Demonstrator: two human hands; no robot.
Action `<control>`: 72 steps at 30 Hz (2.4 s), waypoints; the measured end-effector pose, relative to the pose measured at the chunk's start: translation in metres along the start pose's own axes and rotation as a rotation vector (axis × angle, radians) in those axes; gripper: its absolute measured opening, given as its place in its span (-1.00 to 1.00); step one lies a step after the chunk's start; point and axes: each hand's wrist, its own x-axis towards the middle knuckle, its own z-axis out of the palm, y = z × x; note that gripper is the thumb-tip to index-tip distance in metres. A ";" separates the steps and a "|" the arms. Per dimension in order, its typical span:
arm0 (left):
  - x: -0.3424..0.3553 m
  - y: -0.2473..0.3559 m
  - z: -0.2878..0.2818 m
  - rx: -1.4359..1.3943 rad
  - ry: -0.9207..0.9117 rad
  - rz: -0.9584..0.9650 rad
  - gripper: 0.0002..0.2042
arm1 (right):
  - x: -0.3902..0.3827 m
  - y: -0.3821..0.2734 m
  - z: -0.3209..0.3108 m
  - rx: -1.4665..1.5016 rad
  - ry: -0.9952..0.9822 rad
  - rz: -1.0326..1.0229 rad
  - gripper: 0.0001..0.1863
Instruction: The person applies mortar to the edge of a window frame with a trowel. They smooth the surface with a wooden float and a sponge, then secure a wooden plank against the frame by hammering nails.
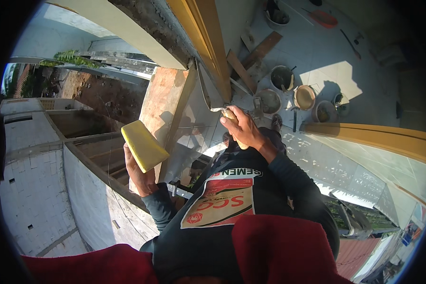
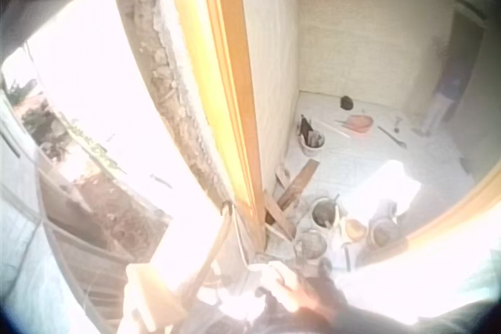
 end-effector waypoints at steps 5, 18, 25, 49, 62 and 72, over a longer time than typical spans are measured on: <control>-0.011 0.000 0.006 0.031 0.037 -0.036 -0.75 | 0.032 0.045 0.004 -0.256 0.119 -0.326 -0.57; -0.035 -0.009 0.025 0.087 0.172 -0.081 -0.70 | 0.089 0.121 0.036 -0.290 0.119 -0.212 -0.43; -0.025 -0.010 0.049 0.113 0.121 -0.107 -0.68 | 0.077 0.138 0.029 -0.271 0.163 -0.303 -0.46; -0.005 -0.057 0.100 -0.186 -0.181 -0.352 -0.54 | -0.016 0.079 -0.074 -0.145 -0.036 -0.015 -0.74; 0.056 -0.307 0.229 -0.039 -0.285 -0.940 -0.69 | -0.097 0.125 -0.219 0.046 0.566 0.493 -0.68; 0.079 -0.644 0.241 1.099 -0.600 -0.528 -0.55 | -0.118 0.233 -0.347 0.174 0.701 0.911 -0.97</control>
